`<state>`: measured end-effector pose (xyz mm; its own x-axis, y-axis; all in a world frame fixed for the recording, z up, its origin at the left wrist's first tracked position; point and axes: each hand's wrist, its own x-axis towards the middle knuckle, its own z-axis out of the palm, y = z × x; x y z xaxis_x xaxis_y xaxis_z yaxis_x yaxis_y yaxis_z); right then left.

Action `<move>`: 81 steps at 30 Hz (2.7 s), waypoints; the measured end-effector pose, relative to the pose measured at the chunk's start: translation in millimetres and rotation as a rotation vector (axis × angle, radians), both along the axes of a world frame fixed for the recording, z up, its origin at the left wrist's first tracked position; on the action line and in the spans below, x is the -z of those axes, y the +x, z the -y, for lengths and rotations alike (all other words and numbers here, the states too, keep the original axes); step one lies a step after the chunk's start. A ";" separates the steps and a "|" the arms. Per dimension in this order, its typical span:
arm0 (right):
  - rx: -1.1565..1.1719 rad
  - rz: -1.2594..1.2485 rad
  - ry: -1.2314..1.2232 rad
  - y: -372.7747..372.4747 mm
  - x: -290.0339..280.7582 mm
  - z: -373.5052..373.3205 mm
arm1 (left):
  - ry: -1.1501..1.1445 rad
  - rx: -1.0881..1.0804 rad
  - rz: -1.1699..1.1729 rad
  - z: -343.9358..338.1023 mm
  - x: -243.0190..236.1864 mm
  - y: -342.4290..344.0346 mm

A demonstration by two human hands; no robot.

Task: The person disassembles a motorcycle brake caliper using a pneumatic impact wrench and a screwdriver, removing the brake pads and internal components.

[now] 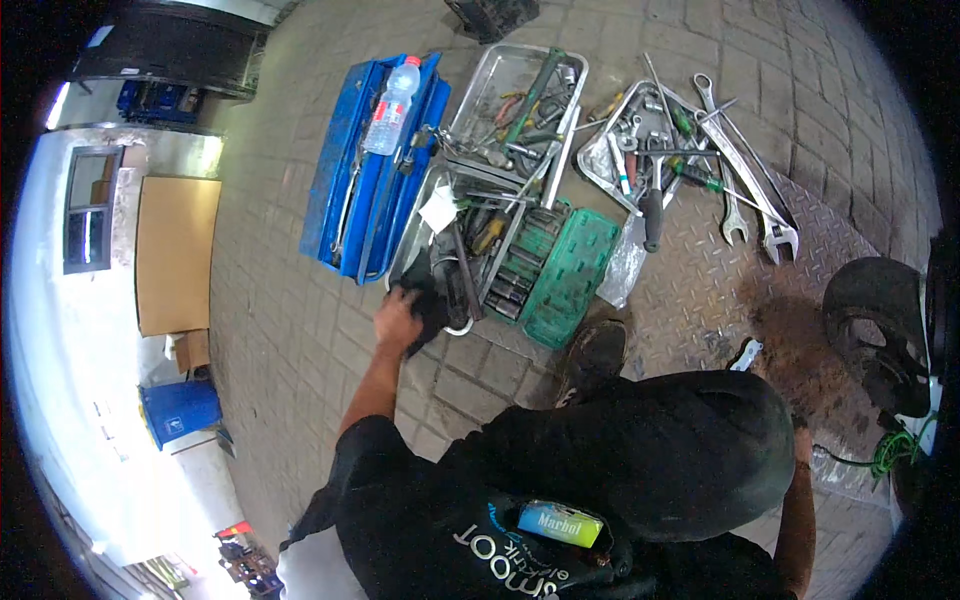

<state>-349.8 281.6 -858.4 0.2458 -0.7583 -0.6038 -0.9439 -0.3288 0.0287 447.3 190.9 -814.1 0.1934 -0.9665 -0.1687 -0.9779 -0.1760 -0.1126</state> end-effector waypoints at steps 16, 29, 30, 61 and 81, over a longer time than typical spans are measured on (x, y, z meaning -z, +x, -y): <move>0.220 -0.081 0.186 8.4 -6.1 12.8 | 0.308 0.348 0.045 133.2 64.7 -96.1; 0.535 0.696 0.094 86.8 -80.0 10.0 | -0.221 0.133 -0.777 119.9 -6.0 -133.7; 0.641 0.920 0.175 96.5 -80.0 11.8 | -0.154 0.015 -1.106 124.0 -12.4 -149.1; 0.789 2.438 -0.523 68.4 -197.9 7.4 | 0.647 0.562 -2.232 129.6 -216.9 -595.6; 0.767 1.971 -0.631 70.2 -205.4 -31.1 | 0.404 0.878 -2.205 117.2 -221.2 -598.3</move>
<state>-279.6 312.7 -653.0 -0.2961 -0.9198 0.2574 0.1963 -0.3223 -0.9261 -151.0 73.7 -592.9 -0.7143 -0.5734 0.4013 0.5314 -0.0711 0.8442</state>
